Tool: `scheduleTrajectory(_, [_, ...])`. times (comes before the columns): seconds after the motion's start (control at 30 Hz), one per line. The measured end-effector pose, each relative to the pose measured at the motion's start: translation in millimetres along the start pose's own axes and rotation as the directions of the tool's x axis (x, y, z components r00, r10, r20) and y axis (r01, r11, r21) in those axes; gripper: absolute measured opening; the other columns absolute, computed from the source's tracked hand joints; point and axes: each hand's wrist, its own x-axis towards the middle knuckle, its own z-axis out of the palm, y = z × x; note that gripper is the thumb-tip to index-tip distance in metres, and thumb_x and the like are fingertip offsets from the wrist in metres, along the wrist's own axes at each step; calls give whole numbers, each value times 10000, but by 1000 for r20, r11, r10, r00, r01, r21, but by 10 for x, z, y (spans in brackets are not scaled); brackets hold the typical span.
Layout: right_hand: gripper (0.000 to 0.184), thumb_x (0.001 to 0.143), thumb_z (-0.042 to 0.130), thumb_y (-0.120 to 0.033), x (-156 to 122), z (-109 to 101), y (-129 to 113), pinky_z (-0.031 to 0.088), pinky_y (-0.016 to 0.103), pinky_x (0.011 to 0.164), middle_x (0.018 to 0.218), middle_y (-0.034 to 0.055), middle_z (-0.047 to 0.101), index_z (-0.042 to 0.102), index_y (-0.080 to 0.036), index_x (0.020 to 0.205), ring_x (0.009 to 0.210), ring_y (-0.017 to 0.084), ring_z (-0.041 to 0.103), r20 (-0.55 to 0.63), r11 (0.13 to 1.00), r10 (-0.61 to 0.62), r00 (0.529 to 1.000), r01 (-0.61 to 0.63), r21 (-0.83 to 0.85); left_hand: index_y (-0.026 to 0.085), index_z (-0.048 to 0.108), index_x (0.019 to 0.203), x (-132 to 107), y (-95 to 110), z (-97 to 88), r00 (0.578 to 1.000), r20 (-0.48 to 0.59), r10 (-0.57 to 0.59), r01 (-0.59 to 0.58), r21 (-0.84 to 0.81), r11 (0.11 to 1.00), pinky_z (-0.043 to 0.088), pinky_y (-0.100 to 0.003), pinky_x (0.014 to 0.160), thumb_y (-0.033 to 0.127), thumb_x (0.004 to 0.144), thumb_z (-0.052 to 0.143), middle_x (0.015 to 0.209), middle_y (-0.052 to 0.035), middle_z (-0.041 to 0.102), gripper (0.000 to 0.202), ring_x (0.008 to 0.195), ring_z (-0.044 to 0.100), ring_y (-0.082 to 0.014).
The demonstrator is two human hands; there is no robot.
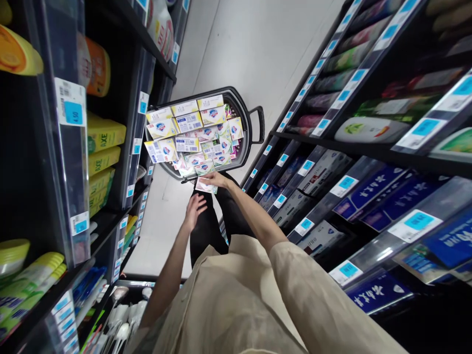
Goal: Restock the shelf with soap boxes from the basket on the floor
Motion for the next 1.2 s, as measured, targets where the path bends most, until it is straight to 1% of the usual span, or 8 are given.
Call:
scheduleTrajectory(0.23, [632, 709, 911, -670, 328, 305, -308, 493, 262, 708, 826, 5, 767, 886, -144, 1060, 793, 157, 639, 211, 974, -191, 959, 212, -85, 201, 664, 1291, 519, 802, -115, 979, -32, 203, -202, 33, 979, 683, -517, 1023, 374, 1007, 780, 1297, -118, 735, 352, 1237, 730, -284])
scheduleTrajectory(0.33, [556, 817, 847, -640, 407, 333, -399, 548, 287, 762, 867, 34, 774, 862, -130, 1038, 823, 182, 681, 123, 960, -223, 967, 240, -147, 172, 713, 1249, 559, 889, -189, 971, -6, 237, -236, 59, 970, 682, -540, 1038, 360, 996, 784, 1307, -133, 732, 322, 1254, 723, -305])
scheduleTrajectory(0.4, [480, 893, 809, -551, 447, 293, -414, 598, 321, 845, 998, 73, 802, 820, -127, 1119, 880, 201, 726, -93, 962, -242, 966, 225, -156, 165, 713, 1272, 573, 853, -246, 968, -26, 248, -246, 53, 968, 670, -548, 1063, 353, 993, 788, 1344, -147, 721, 345, 1275, 718, -315])
scheduleTrajectory(0.5, [500, 922, 791, -355, 501, 144, -375, 626, 397, 996, 1241, 125, 794, 705, -146, 1367, 1016, 235, 770, -413, 965, -234, 880, 161, -205, 166, 693, 1317, 579, 699, -348, 972, -70, 225, -219, 80, 972, 660, -539, 1087, 374, 1016, 766, 1404, -158, 697, 373, 1315, 704, -316])
scheduleTrajectory(0.57, [587, 910, 783, -285, 538, 31, -327, 609, 435, 1085, 1376, 157, 756, 637, -146, 1462, 1139, 263, 766, -507, 967, -218, 834, 116, -225, 168, 685, 1332, 563, 562, -422, 978, -78, 193, -184, 112, 976, 657, -538, 1092, 407, 1026, 756, 1406, -158, 694, 394, 1319, 702, -315])
scheduleTrajectory(0.7, [730, 853, 845, -276, 617, -43, -250, 559, 465, 1184, 1484, 198, 703, 589, -118, 1519, 1308, 309, 721, -488, 968, -190, 852, 81, -237, 161, 693, 1309, 476, 288, -538, 988, -69, 141, -129, 154, 980, 663, -580, 1066, 464, 982, 813, 1348, -165, 703, 461, 1303, 706, -351])
scheduleTrajectory(0.87, [747, 772, 945, -342, 738, 147, -248, 529, 488, 1211, 1406, 196, 741, 650, -121, 1421, 1346, 358, 696, -464, 959, -144, 874, 8, -282, 155, 689, 1251, 367, 73, -580, 994, -60, 92, -80, 174, 981, 684, -568, 1013, 493, 965, 830, 1313, -163, 700, 465, 1237, 724, -333])
scheduleTrajectory(1.2, [884, 719, 962, -299, 931, 269, -157, 554, 503, 1167, 1346, 140, 748, 564, -166, 1497, 1263, 319, 723, -584, 982, -118, 803, 8, -187, 180, 693, 1255, 574, 162, -592, 992, -36, 124, -117, 167, 979, 712, -492, 945, 450, 930, 873, 1164, -94, 701, 459, 1153, 729, -279])
